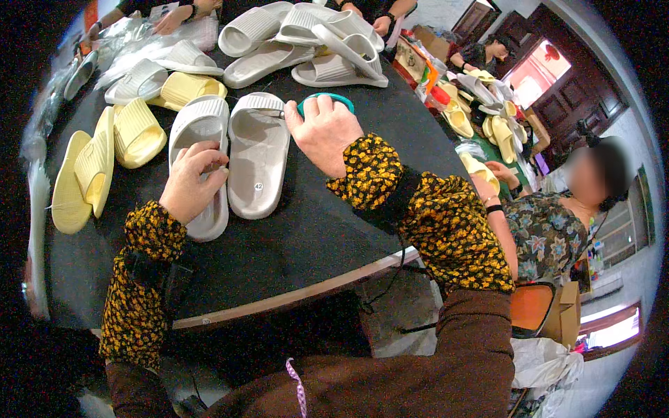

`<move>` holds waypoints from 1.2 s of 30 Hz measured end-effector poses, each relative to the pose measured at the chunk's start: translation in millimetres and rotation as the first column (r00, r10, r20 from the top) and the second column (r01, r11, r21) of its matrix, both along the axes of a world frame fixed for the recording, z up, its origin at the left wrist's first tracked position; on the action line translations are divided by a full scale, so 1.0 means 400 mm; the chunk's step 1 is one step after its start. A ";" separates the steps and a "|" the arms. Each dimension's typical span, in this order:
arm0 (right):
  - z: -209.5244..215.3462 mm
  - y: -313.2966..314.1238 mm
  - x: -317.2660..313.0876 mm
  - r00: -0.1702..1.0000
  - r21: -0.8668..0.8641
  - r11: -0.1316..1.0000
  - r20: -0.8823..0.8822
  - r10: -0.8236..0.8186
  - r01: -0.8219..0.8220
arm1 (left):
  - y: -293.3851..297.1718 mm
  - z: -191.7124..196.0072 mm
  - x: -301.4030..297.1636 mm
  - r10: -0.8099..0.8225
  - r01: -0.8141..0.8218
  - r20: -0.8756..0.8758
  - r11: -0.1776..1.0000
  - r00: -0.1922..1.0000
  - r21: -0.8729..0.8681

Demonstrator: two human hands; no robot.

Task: Trim excess material or threads from mass-produced sandals using scissors.

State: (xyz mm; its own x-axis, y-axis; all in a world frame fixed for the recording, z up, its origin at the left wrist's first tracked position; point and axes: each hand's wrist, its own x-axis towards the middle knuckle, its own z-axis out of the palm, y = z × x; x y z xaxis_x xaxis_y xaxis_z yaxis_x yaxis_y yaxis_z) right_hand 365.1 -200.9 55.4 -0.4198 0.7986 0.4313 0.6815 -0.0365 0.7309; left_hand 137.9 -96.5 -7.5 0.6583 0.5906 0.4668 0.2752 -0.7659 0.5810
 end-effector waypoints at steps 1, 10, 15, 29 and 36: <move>0.002 -0.001 -0.006 1.000 -0.012 1.000 0.002 -0.027 0.027 | 0.000 0.000 -0.002 0.002 -0.002 0.000 1.000 1.000 -0.001; 0.020 -0.004 -0.039 0.993 -0.051 0.995 0.088 -0.077 0.082 | 0.003 -0.004 -0.004 0.025 -0.024 -0.010 0.999 1.000 0.046; 0.020 -0.004 -0.042 0.989 -0.039 0.995 0.125 -0.081 0.086 | 0.010 -0.015 -0.003 0.018 -0.020 0.023 0.996 1.000 0.092; 0.027 -0.009 -0.045 0.992 -0.085 0.990 0.073 -0.103 0.110 | -0.001 0.017 -0.006 0.014 -0.015 -0.092 1.000 0.996 -0.008; 0.028 -0.013 -0.035 0.994 -0.102 0.990 0.044 -0.096 0.100 | 0.005 0.003 -0.005 0.008 -0.007 -0.078 1.000 0.997 0.008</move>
State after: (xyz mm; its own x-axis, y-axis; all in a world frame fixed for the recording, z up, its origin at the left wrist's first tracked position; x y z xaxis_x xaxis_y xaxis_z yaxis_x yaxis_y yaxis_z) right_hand 351.1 -206.0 66.7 -0.3525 0.8762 0.3287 0.6494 -0.0239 0.7601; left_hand 135.8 -94.4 -6.4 0.6883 0.5925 0.4186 0.3252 -0.7678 0.5520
